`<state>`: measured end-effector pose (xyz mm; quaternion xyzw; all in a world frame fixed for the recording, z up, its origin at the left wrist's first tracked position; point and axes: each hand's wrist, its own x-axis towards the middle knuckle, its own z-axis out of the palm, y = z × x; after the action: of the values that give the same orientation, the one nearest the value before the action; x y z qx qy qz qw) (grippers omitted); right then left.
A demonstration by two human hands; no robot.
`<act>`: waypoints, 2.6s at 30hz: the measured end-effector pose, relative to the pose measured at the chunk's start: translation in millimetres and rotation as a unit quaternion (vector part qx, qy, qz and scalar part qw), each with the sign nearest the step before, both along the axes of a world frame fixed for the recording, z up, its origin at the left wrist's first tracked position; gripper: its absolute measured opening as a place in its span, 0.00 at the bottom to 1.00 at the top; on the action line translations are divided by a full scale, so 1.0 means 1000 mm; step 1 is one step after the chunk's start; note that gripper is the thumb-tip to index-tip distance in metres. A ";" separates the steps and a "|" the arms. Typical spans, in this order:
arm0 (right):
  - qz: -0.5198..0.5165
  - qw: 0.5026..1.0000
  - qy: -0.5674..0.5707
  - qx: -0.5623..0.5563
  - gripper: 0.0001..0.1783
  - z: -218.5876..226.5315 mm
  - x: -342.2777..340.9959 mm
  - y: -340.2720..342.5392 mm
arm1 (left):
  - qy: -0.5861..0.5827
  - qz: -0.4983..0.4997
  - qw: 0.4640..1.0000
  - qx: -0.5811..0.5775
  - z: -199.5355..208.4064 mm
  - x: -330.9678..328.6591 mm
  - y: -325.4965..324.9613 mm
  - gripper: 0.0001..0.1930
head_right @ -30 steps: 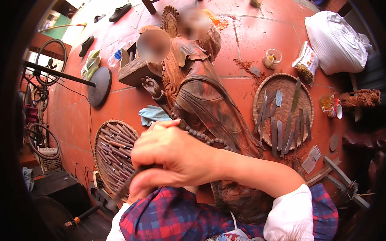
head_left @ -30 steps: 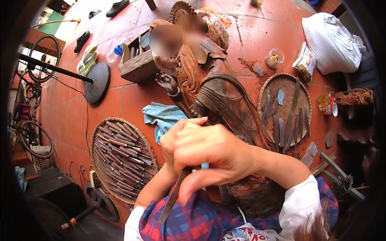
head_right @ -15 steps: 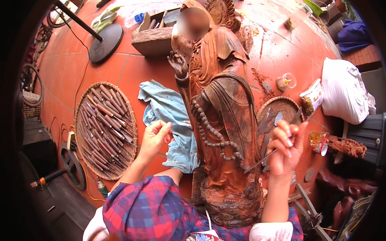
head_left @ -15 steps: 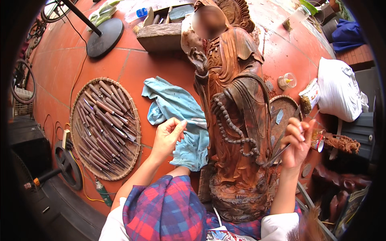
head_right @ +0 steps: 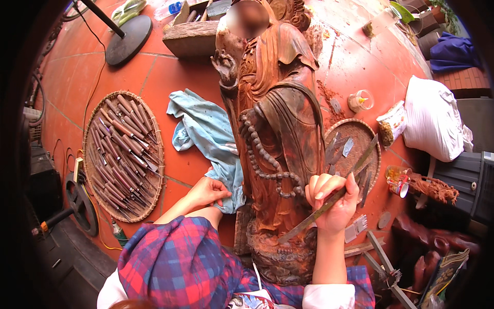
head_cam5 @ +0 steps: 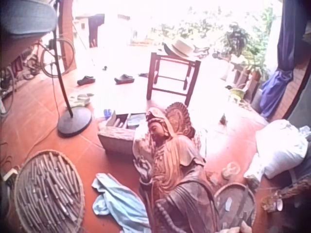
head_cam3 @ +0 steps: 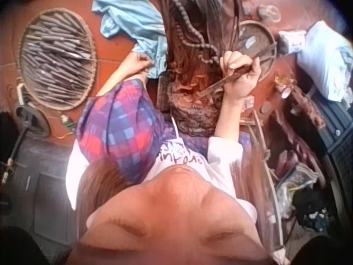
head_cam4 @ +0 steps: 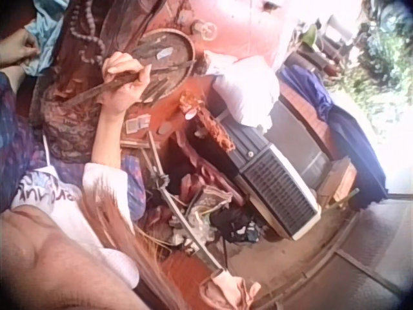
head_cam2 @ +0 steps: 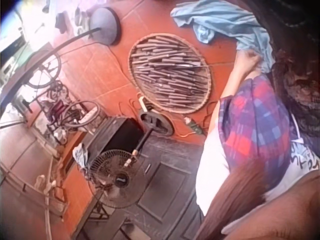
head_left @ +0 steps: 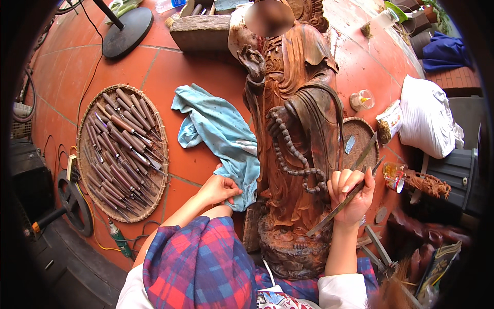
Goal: The person carves a wooden statue of a figure, using a chisel to refine the details of the beaded necklace and the folds of the garment. The person holds the statue steady with one hand while carefully chiseling the wood with the other.
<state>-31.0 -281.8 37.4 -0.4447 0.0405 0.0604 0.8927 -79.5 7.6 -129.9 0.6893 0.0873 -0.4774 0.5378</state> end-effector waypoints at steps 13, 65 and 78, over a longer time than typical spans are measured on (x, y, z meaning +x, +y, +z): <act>-0.025 0.999 -0.027 -0.026 0.32 0.003 -0.012 0.000 | -0.016 0.001 1.000 0.018 0.007 -0.003 -0.005 0.11; 0.010 0.770 -0.135 -0.624 0.01 0.049 0.019 0.117 | -0.541 0.091 0.808 -0.216 0.115 0.069 -0.031 0.36; 0.012 0.788 -0.146 -0.598 0.01 0.059 0.014 0.118 | -0.519 0.087 0.813 -0.248 0.116 0.062 -0.029 0.38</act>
<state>-17.2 -163.3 96.4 -0.8934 -0.0677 -0.0313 0.4430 -17.3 -20.9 -13.4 0.6676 -0.2668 -0.0054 0.6951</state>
